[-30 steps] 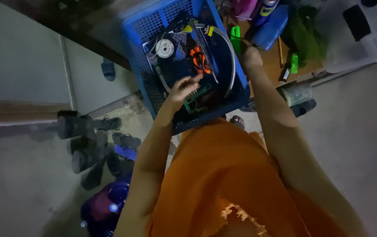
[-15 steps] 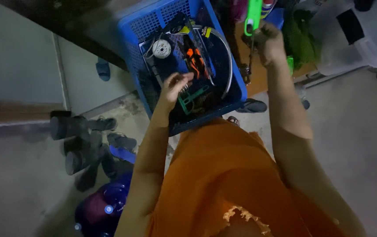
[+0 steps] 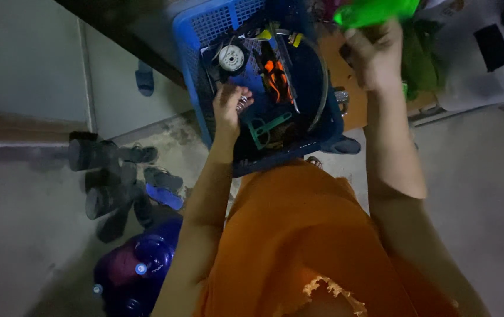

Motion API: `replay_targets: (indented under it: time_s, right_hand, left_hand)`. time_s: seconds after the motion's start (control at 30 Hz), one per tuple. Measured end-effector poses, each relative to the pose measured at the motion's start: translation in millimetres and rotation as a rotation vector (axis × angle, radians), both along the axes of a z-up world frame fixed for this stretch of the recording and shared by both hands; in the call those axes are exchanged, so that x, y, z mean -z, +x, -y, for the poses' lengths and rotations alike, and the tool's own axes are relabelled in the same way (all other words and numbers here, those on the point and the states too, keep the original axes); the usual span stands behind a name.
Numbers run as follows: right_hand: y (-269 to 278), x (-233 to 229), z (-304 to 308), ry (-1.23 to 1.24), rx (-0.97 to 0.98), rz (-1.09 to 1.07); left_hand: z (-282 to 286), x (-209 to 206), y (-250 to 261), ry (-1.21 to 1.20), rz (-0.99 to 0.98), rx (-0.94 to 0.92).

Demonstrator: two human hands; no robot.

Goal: Organizing various tools and hardware parts into a blue basket.

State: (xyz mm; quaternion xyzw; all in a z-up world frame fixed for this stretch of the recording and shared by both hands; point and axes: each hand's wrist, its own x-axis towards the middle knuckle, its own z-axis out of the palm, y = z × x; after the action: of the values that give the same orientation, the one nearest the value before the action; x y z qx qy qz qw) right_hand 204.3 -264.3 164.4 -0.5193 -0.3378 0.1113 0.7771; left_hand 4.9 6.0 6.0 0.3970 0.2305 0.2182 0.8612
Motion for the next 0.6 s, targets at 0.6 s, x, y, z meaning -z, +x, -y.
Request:
replay_targets:
  time_s: [0.6]
  right_hand:
    - [-33,46,-18,-0.917,-0.123,0.512]
  left_hand:
    - [10,-9,1,0.138,0.018,0.108]
